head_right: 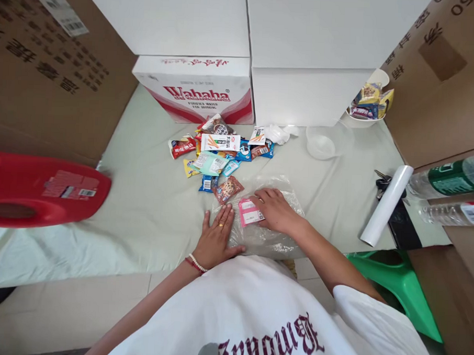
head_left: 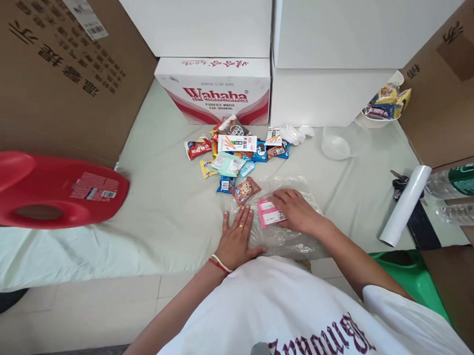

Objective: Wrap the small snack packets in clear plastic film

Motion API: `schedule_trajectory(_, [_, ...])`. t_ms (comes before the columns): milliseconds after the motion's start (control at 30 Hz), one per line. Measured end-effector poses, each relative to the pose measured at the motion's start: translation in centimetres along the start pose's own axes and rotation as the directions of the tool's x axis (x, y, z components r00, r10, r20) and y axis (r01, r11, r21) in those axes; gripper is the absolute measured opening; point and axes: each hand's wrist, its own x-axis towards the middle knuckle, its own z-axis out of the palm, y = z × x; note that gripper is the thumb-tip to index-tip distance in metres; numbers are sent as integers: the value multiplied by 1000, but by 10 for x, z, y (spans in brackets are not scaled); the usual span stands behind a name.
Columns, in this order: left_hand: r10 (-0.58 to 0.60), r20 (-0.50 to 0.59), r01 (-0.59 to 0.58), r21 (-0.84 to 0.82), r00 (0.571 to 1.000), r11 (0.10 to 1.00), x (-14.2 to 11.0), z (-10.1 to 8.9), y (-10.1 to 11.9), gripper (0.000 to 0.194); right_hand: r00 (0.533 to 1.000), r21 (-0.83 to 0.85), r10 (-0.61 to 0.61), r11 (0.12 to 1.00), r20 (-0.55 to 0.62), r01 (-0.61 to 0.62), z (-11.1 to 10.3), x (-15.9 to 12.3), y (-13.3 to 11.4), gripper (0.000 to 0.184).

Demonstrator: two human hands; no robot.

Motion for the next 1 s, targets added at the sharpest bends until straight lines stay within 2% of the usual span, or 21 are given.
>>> schedule_trajectory(133, [8, 6, -8, -21, 1000, 1000, -1, 0, -3, 113, 997, -4, 69, 998, -30, -69, 0, 0, -1, 72])
schedule_trajectory(267, [3, 2, -3, -14, 1000, 1000, 0, -1, -3, 115, 995, -66, 98, 993, -6, -98, -2, 4, -10, 69])
schedule_trajectory(400, [-38, 2, 38, -37, 999, 999, 0, 0, -1, 115, 996, -121, 66, 991, 57, -59, -10, 4, -11, 64])
schedule_trajectory(567, [-47, -24, 44, -103, 999, 994, 1, 1, 1, 112, 998, -110, -35, 993, 51, 40, -20, 9, -5, 68])
schedule_trajectory(667, [-38, -91, 24, -157, 995, 987, -3, -2, -3, 104, 994, -114, -73, 990, 86, 82, -15, 17, -4, 71])
schedule_trajectory(733, [-23, -168, -10, -191, 986, 982, -9, -4, -7, 88, 993, -93, -77, 992, 84, 85, -12, 16, -3, 77])
schedule_trajectory(800, [69, -213, -118, -227, 975, 967, -17, -5, -12, 64, 998, -38, -64, 997, 18, 64, -12, 5, -1, 81])
schedule_trajectory(867, [194, -196, -245, -283, 961, 927, -24, -5, -18, 49, 996, 54, -41, 997, -75, 45, -14, -19, 3, 72])
schedule_trajectory(933, [241, -150, -279, -354, 959, 893, -29, -4, -22, 46, 992, 164, -31, 985, -125, 52, -13, -52, 9, 57])
schedule_trajectory(1000, [224, -98, -245, -407, 970, 880, -31, -4, -26, 54, 993, 247, -28, 967, -115, 56, -3, -86, 15, 50])
